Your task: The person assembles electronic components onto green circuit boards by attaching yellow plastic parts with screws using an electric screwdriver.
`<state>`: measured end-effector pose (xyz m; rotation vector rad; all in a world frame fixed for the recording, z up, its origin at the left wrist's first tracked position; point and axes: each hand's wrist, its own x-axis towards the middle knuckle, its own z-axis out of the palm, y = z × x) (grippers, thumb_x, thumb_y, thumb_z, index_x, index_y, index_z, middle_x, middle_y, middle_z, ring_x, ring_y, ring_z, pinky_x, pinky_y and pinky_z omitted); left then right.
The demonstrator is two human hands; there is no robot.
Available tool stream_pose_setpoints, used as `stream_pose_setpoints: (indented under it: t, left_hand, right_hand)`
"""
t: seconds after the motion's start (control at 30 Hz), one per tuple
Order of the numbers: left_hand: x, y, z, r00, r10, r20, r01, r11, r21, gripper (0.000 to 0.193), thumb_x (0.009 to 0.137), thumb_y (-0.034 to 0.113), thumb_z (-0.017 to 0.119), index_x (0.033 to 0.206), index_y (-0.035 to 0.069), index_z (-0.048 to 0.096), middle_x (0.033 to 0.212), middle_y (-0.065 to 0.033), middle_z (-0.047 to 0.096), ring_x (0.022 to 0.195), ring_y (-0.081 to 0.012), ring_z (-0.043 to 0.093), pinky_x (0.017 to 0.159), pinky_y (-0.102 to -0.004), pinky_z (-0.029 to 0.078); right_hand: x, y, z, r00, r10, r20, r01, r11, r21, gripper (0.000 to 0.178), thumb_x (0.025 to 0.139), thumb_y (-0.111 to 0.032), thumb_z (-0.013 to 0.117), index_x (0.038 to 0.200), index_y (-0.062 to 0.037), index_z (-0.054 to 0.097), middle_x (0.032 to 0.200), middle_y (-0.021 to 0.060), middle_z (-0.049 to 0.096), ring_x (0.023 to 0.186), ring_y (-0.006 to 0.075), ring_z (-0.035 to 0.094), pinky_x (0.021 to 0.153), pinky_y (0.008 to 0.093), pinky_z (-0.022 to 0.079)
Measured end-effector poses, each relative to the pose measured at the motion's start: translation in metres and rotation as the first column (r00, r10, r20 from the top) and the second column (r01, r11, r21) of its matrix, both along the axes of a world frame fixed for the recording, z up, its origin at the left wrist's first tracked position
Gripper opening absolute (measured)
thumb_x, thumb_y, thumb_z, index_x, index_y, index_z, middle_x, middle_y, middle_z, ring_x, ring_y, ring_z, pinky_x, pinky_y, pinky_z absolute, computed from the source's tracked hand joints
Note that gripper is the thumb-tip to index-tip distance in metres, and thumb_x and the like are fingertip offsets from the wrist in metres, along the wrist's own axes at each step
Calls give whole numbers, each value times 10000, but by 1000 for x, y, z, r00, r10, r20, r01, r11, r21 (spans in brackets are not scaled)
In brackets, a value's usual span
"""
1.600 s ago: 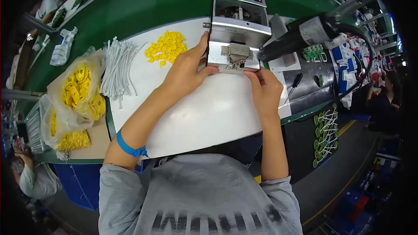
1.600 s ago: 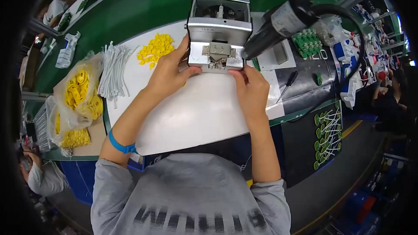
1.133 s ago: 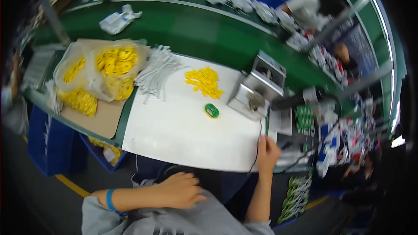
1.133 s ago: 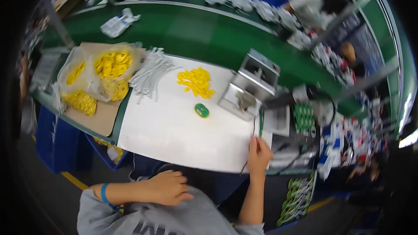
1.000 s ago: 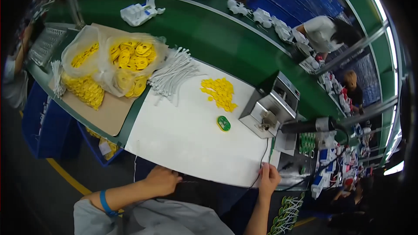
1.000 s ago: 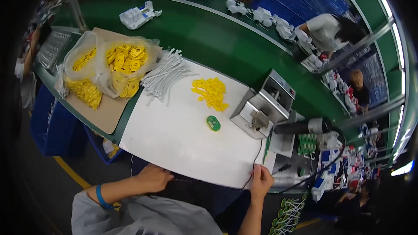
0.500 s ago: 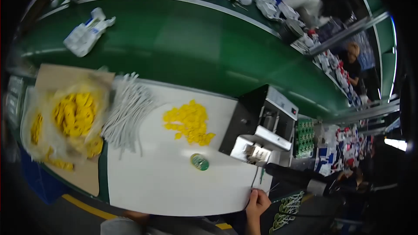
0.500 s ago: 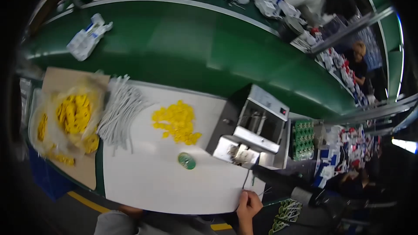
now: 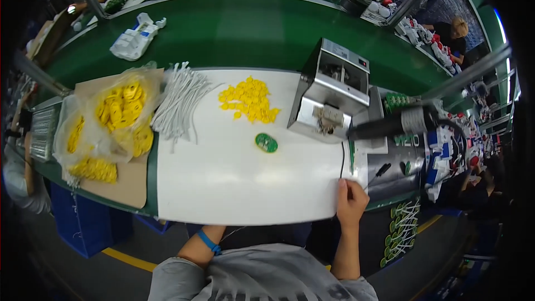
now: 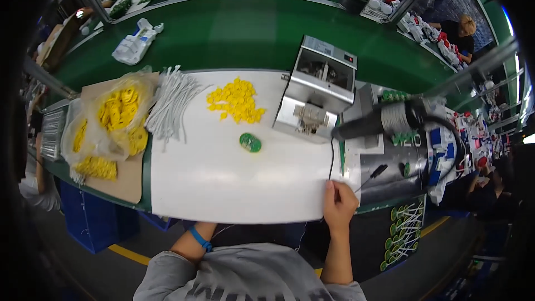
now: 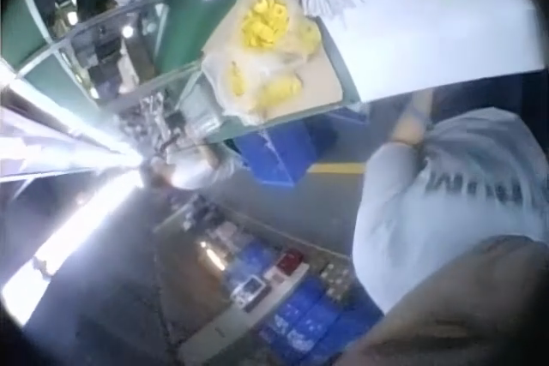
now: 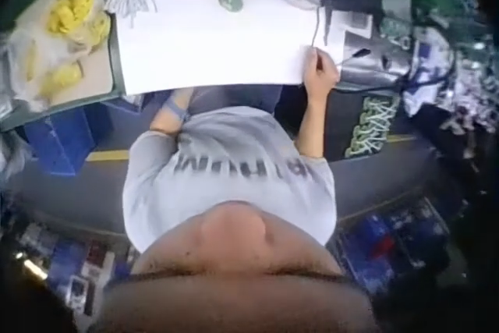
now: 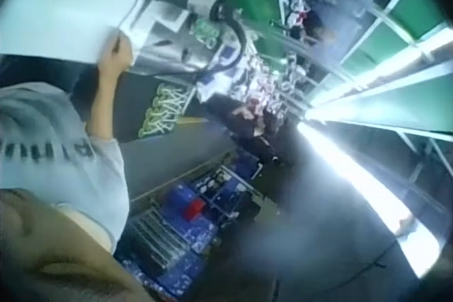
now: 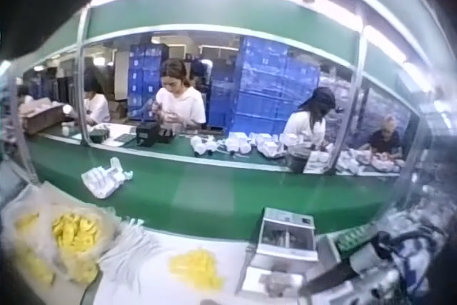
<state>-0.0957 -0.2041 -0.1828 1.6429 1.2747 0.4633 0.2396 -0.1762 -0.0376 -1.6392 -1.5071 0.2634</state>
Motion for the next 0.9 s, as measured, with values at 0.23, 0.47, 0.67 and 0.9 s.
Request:
stream_pose_setpoints:
  t: [0.23,0.47,0.67,0.9]
  left_hand:
    - [-15,-87,58,997,62,50,-66,994,89,423,1005,287,548,1306,-5,604,1289,-274,619,1227,-439,565,1041,-454,453]
    - [-45,-104,244,846,-532,38,533,846,-8,430,952,349,689,1247,37,673,1252,-187,679,1166,-332,653,979,-401,521]
    - [-15,46,223,982,-165,-91,183,715,675,482,852,181,767,1289,53,608,1185,-161,651,1093,-338,628,954,-394,510]
    - [27,116,198,973,-213,-90,227,814,534,738,795,137,818,1433,53,458,1183,-148,640,1098,-327,601,928,-396,508]
  right_hand:
    - [17,-41,17,918,-23,-396,-36,989,-141,252,975,-202,686,914,41,719,661,-11,603,609,43,518,560,216,392]
    - [9,-53,30,882,-17,-470,-34,994,-100,264,1001,-198,651,930,47,717,665,-16,589,618,47,512,581,209,382]
    - [-6,0,73,889,16,-459,132,948,289,275,1015,-185,626,1200,18,639,939,30,655,809,61,560,658,228,432]
    - [1,77,107,869,320,-378,-197,923,330,546,938,-86,694,1419,34,462,1147,94,693,1022,137,631,934,288,483]
